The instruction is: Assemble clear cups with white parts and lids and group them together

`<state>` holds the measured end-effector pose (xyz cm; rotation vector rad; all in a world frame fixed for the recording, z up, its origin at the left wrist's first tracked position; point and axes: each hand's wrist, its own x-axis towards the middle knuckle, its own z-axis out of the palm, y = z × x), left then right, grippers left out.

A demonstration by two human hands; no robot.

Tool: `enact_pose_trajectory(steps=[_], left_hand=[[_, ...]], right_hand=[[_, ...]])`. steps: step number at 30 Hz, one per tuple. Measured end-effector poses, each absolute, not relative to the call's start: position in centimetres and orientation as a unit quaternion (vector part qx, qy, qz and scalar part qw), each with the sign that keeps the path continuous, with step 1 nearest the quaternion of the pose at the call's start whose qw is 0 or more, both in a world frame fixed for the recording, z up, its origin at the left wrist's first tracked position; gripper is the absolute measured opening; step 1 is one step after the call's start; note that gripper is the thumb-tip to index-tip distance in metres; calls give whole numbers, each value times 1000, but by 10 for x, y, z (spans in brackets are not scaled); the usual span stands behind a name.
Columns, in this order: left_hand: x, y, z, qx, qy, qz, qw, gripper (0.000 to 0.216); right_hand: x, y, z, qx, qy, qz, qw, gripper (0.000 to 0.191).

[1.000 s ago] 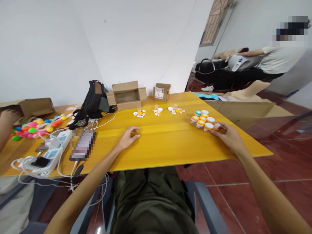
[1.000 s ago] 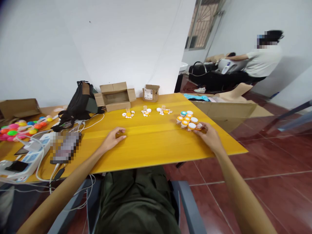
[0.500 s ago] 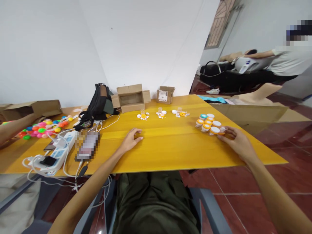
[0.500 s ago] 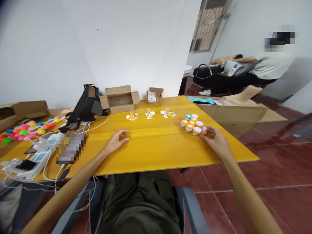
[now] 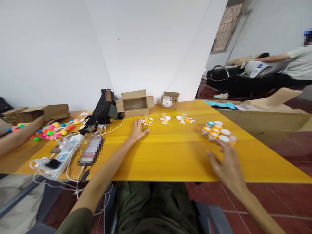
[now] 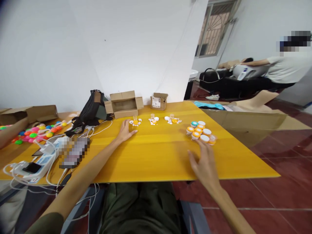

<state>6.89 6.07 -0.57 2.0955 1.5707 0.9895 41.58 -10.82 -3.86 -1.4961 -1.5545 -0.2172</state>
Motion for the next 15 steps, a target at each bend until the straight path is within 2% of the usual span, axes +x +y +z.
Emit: enact_pose_trajectory(steps=[5,11,15], left_hand=[[81,87,1,743,543,349,174,72],[91,113,1,701,555,393,216,49],[90,118,-4,698,539,410,230,30]], right_hand=[[366,-83,-43,-521,-737,-24,430,46],[316,-49,-36,-449,-825,29,342,54],[295,-28,-30,-426,-845,33,322,52]])
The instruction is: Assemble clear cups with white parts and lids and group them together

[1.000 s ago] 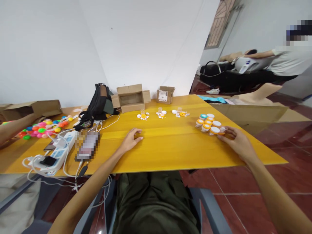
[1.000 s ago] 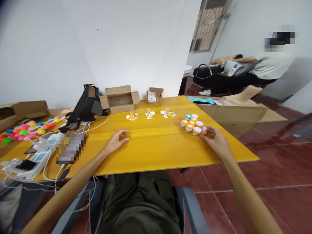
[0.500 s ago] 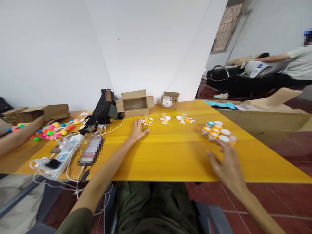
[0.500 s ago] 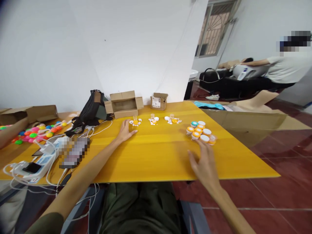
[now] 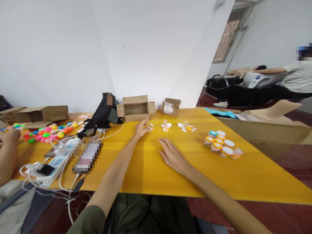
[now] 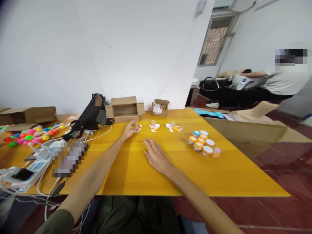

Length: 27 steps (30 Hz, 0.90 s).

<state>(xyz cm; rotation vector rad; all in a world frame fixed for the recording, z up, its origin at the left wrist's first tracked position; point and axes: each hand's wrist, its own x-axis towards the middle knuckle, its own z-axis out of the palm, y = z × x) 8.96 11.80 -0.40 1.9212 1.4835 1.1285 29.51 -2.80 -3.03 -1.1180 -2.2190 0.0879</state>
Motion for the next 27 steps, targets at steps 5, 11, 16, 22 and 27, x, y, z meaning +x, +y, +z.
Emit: enact_pose_trajectory(steps=[5,11,16,22,27], left_hand=[[86,113,-8,698,509,431,261,26],[82,104,-8,689,482,451,300,24],[76,98,-10,682,472,456,322,24],[66,95,-13,679,474,456,328,25],[64,91,-14,676,476,457,328,25]], right_hand=[[279,-2,-31,-436,-842,34,317,50],[259,38,-31,-479,-817,38,320,46],[235,73,-22,-523,-795,55,302,43],[215,106,-13,-556,-781,81,273,36],[214,104,-18,-512,-807,95,278,29]])
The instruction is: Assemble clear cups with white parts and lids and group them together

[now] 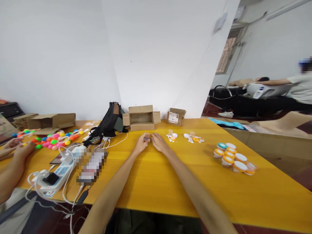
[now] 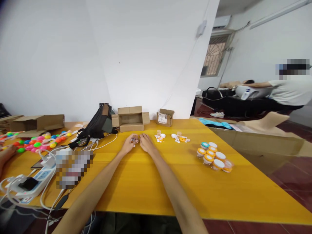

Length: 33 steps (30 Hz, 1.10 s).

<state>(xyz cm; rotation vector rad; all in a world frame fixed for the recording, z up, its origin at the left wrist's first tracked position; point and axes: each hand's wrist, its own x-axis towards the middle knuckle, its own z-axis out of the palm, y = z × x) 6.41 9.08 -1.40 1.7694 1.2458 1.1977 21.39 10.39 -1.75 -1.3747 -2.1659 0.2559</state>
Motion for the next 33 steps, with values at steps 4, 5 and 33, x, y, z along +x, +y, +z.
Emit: enact_pose_trajectory(steps=[4,5,33], left_hand=[[62,83,-15,674,472,464,327,23],[62,80,-15,676,468,465,329,22],[52,-14,-22,671,424,439,421,30]], right_hand=[[217,94,-25,-465,-828,106,294,30],[218,92,-27,-455,-832,109,299,30],[236,-8,-52,-349,-789,280,422,33]])
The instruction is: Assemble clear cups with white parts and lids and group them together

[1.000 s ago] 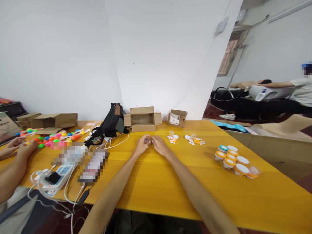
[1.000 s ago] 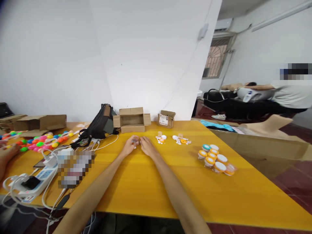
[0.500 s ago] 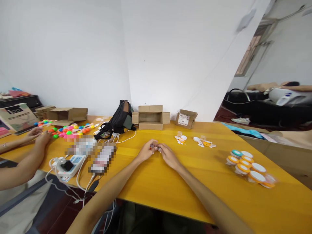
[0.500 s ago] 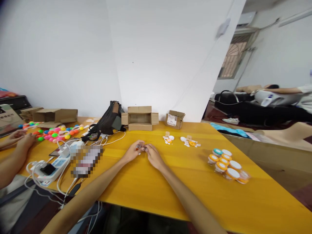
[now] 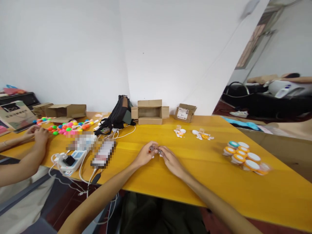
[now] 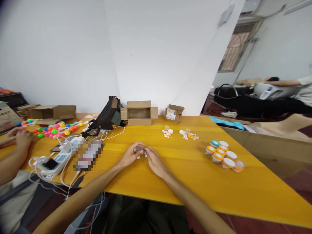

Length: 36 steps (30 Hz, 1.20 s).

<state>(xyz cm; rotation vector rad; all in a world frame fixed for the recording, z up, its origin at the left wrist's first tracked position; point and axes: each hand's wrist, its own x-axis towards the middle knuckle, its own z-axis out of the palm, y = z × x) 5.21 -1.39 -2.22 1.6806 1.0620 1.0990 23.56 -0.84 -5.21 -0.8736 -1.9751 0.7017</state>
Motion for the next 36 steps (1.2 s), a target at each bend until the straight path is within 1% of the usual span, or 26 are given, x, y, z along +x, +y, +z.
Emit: enact_pose_trajectory(steps=[4,8,11,14,20,22,27,36], left_hand=[[51,-12,-19,665,421,450,421,31],[50,-5,-16,635,429,485,421,28],[48,2,-15,613,438,505,421,28],[47,10,-16,609,445,511,412,28],[47,18,-20,648,455,471,388,35],[46,16,-20,661,461,453,381,37],[45,8,-19,697,460,431,342,40],[36,0,-13,748,417,399,328,43]], right_hand=[[241,-3,-47,-351,-766,318,435,31],[249,10,-44,-377,-743,323,448,26],[252,11,-40,-383,-757,320,422,22],[251,5,-34,-376,-788,290,393,21],[255,-3,-30,-376,-820,238,359,32],[259,-3,-30,-375,-821,234,360,29],[264,-3,-28,-373,-819,249,359,15],[265,-4,-25,-372,-819,236,368,12]])
